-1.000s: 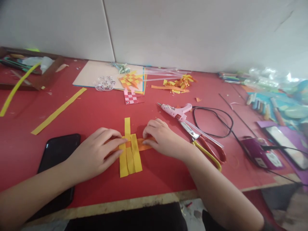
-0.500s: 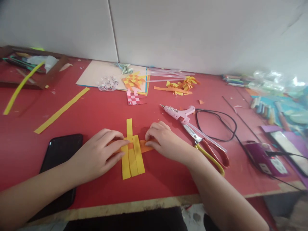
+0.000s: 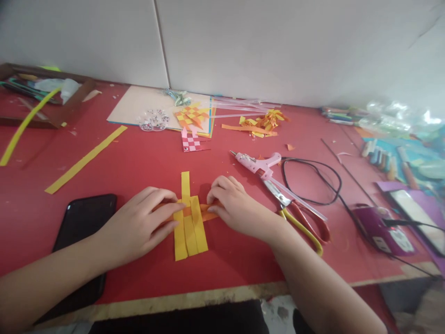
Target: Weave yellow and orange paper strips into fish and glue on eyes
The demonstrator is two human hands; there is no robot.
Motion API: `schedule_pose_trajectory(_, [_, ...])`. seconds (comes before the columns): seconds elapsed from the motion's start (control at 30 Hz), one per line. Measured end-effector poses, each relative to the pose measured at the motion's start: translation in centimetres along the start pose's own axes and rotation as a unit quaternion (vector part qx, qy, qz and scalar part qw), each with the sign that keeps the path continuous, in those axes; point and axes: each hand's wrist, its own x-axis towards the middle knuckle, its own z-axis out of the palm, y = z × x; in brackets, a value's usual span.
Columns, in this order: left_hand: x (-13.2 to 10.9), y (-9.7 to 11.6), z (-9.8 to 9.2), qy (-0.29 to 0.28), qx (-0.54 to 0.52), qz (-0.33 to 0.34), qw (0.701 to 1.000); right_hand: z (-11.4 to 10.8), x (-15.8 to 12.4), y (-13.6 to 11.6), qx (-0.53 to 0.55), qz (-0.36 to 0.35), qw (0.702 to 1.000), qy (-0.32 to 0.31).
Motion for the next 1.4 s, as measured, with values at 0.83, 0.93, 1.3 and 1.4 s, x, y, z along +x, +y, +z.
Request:
schedule_pose_trajectory(0.83, [-0.1, -0.1, 0.1, -0.002, -0.009, 0.0, 1.0, 0.6, -0.5, -0.9, 0.448, -0.025, 0.894, 0.0])
schedule_pose_trajectory(0.93, [0.1, 0.0, -0.1, 0.006, -0.024, -0.003, 1.0, 0.9, -0.5, -0.9, 0.435, -0.041, 0.899, 0.01])
schedule_pose_trajectory(1.3, [-0.1, -0.2, -0.6, 0.03, -0.095, -0.092, 0.991, 1.3, -0.5, -1.4, 0.43, -0.071, 0.9, 0.014])
schedule_pose_trajectory(1.4, [-0.1, -0.3, -0.5, 0.0, -0.089, -0.097, 0.991, 1.3, -0.4, -1.3, 0.383, -0.058, 0.92, 0.054])
